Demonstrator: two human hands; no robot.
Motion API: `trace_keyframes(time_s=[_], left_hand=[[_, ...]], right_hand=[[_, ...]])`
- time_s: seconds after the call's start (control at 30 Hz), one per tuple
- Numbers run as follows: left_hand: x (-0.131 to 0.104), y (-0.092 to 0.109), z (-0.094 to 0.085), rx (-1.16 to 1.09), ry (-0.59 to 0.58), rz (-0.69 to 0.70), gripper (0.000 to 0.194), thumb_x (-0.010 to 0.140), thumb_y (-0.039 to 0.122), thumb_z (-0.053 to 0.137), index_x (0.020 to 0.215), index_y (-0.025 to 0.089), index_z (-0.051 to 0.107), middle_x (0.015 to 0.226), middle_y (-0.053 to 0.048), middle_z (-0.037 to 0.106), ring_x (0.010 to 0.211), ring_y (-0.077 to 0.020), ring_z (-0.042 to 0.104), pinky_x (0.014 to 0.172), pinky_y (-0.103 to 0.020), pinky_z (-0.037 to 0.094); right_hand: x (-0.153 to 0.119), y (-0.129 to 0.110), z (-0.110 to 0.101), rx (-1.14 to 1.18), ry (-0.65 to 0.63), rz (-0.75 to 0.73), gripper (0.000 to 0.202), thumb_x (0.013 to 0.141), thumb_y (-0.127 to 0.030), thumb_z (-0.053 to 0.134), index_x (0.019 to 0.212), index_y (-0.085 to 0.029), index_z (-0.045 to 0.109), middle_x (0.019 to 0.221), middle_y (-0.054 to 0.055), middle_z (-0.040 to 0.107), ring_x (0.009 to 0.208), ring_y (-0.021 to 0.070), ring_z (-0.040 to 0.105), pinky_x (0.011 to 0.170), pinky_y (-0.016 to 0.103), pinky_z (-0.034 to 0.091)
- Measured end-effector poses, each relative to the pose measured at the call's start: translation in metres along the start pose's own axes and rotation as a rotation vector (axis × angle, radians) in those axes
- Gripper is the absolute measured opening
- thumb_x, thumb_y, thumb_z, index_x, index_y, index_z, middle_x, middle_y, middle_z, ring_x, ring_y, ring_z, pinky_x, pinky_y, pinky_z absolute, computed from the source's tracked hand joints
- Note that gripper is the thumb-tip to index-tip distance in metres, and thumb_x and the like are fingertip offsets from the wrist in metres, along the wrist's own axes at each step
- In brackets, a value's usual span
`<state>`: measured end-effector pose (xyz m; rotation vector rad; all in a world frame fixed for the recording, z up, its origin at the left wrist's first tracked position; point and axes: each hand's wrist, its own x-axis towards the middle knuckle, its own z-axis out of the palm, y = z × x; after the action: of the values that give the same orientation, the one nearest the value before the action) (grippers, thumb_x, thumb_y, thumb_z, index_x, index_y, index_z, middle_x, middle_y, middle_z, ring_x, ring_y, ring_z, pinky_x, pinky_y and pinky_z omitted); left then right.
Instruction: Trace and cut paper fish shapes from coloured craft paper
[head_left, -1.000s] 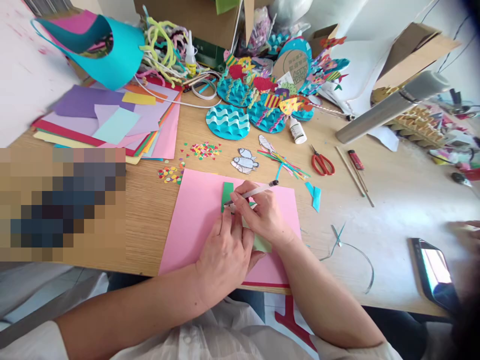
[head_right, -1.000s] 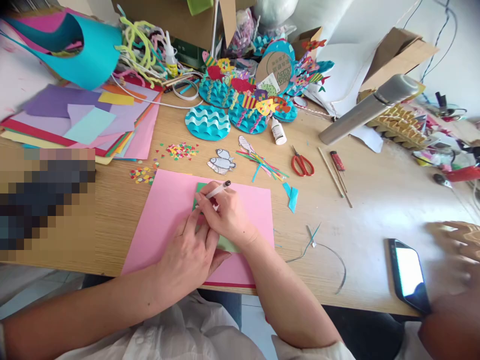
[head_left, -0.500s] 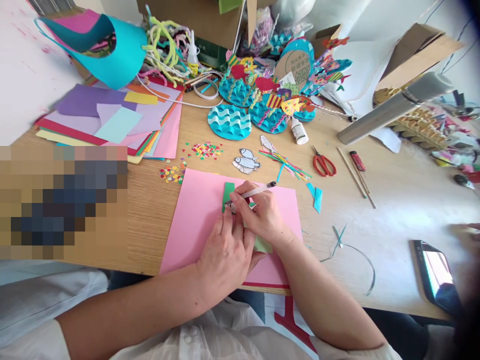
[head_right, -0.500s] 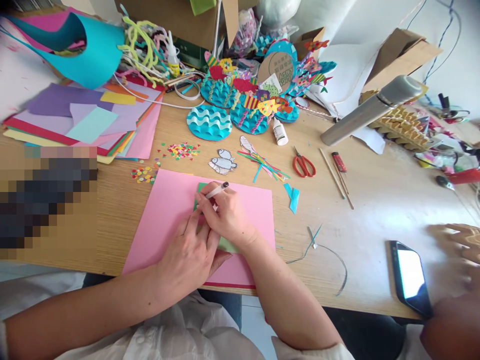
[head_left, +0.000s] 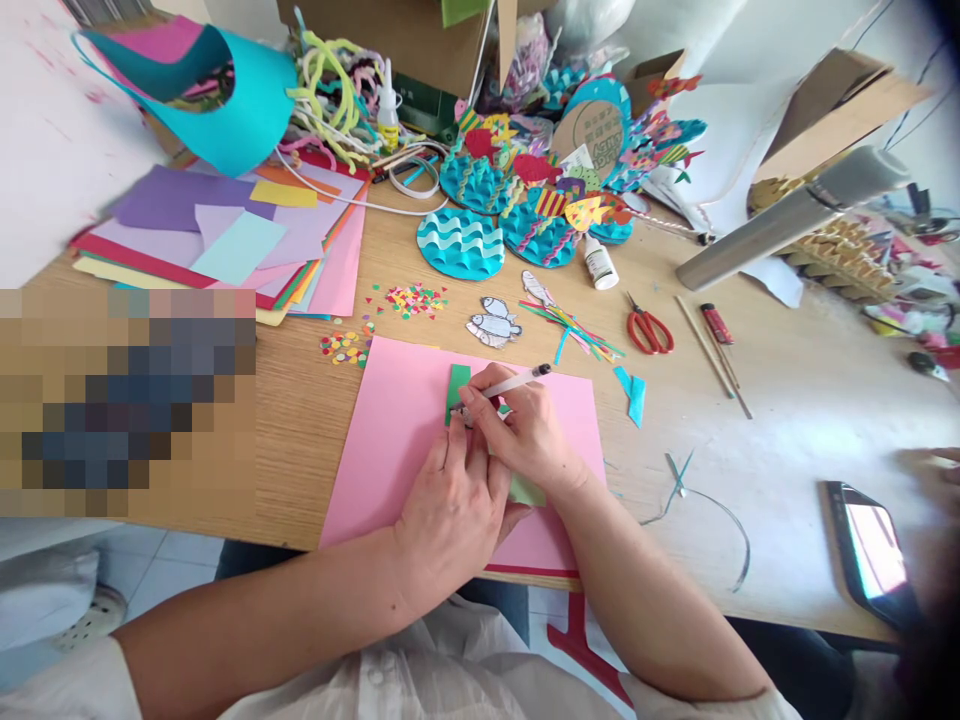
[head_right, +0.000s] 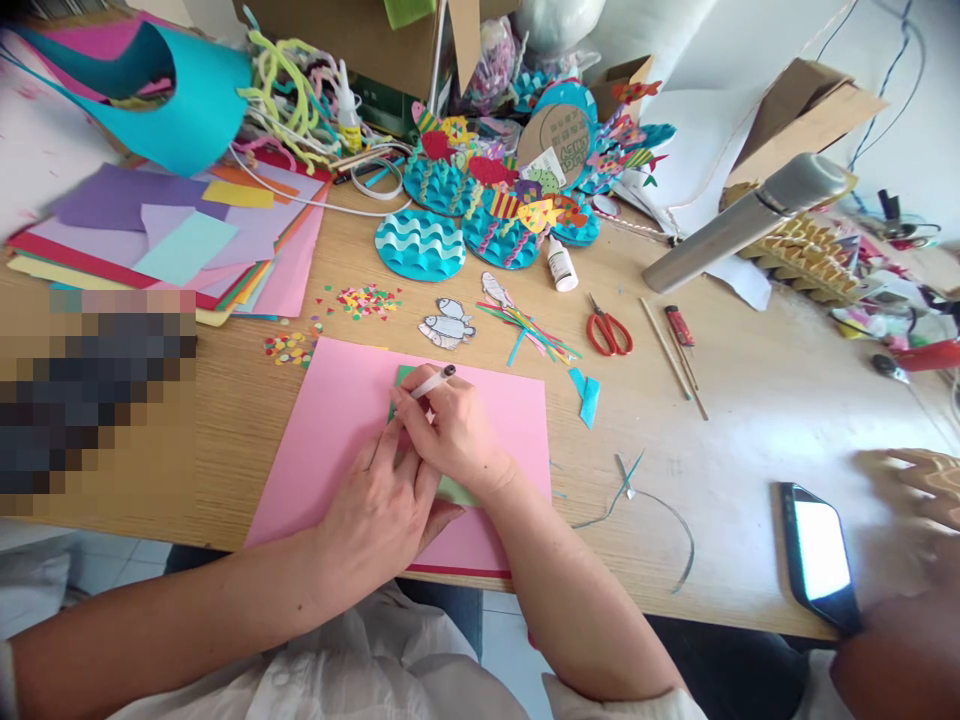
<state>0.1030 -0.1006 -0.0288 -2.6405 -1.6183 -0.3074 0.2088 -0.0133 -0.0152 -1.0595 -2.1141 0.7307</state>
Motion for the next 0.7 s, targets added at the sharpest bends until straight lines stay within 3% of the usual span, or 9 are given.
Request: trace_keyframes(time_s=[0.7], left_hand=[[0.0005, 0.0005, 0.0013, 0.003, 0.029, 0.001, 0.06, 0.09, 0.047, 0.054, 0.124, -0.003, 0.057, 0.125, -0.03, 0.06, 0.112, -0.0399, 0.059, 0.086, -0.046, 0.046]], right_hand=[[-0.002, -0.0014, -0.0005, -0.029, -0.019, 0.002, 0.019, 0.093, -0.024, 0.049, 0.075, -0.021, 0.053, 0.07, 0.002, 0.058, 0.061, 0.0127, 0.053, 0.056, 0.026, 0.043]])
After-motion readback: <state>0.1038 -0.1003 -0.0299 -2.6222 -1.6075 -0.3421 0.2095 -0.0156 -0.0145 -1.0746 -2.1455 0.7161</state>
